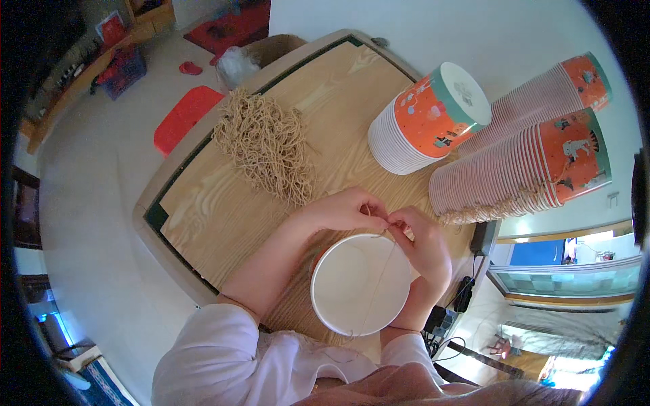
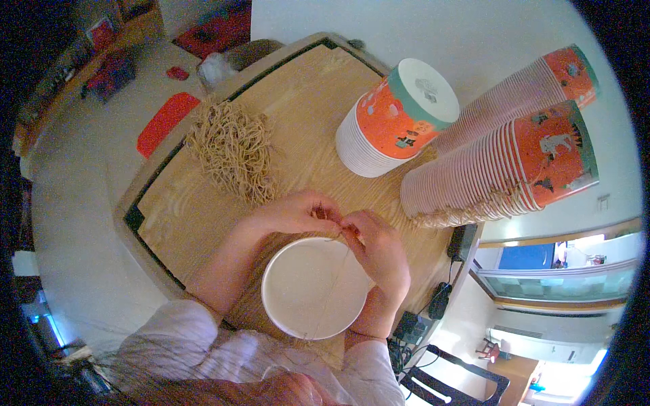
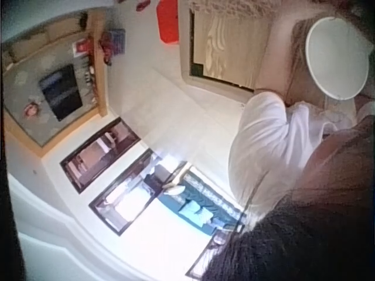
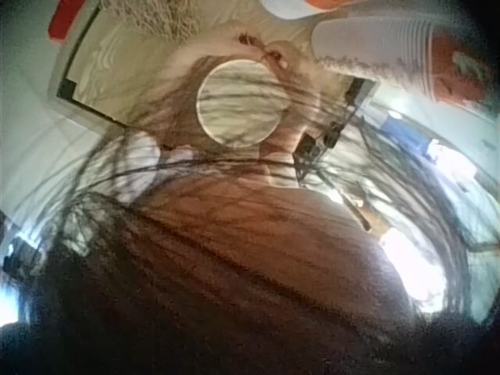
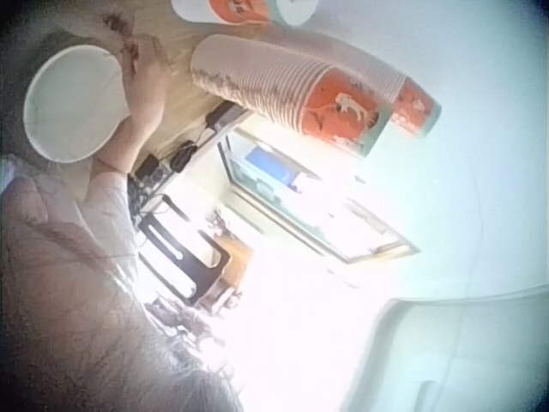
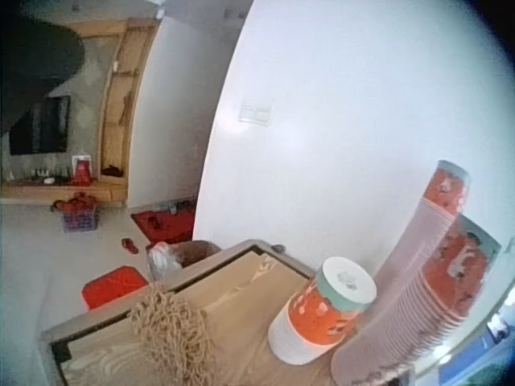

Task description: Tie rubber bands around individual paper cups and stack them.

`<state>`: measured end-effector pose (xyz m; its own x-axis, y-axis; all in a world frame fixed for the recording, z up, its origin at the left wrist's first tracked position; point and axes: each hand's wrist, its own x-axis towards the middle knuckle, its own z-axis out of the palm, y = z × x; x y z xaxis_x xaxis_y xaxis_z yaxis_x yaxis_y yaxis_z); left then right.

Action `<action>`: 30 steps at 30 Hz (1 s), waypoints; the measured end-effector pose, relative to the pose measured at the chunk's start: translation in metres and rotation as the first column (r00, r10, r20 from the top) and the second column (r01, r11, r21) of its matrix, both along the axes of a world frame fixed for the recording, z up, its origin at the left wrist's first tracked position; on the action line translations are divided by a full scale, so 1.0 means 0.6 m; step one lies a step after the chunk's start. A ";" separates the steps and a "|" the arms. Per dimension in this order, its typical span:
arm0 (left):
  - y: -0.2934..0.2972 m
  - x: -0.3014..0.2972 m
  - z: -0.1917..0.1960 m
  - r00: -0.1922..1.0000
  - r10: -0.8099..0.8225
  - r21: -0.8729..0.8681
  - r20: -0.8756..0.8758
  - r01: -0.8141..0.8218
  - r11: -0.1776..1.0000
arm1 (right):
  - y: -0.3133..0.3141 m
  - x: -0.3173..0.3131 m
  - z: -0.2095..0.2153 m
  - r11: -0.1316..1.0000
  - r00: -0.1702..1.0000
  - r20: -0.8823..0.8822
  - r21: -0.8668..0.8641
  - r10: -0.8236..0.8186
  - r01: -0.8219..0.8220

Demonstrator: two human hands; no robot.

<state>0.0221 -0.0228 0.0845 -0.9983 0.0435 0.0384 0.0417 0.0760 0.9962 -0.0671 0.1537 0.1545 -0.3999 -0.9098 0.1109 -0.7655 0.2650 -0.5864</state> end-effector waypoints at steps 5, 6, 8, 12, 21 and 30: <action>0.007 -0.005 -0.023 0.989 -0.123 0.257 0.087 0.097 0.962 | 0.001 0.003 -0.002 1.000 1.000 -0.011 0.027 0.015 -0.014; 0.008 -0.005 -0.027 0.988 -0.124 0.251 0.092 0.098 0.963 | 0.001 0.005 -0.001 1.000 1.000 -0.006 0.020 0.012 -0.012; 0.008 -0.004 -0.034 0.985 -0.127 0.247 0.115 0.095 0.964 | 0.001 0.006 -0.002 1.000 0.999 -0.052 0.019 0.012 -0.011; 0.006 -0.005 -0.032 0.982 -0.133 0.215 0.136 0.102 0.971 | 0.001 0.004 -0.002 1.000 1.000 -0.026 -0.015 0.015 -0.015; 0.008 -0.010 -0.031 0.965 -0.180 0.307 0.190 0.116 0.945 | 0.003 0.002 -0.002 0.999 1.000 -0.007 -0.044 0.025 -0.026; -0.001 0.009 -0.046 0.952 -0.223 0.243 0.210 0.171 0.955 | 0.004 0.007 0.005 1.000 0.999 -0.036 -0.030 -0.001 0.000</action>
<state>0.0277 -0.0233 0.0567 -0.9527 0.2570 -0.1623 -0.2008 -0.1311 0.9708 -0.0629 0.1560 0.1576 -0.3953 -0.9058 0.1526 -0.7863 0.2478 -0.5660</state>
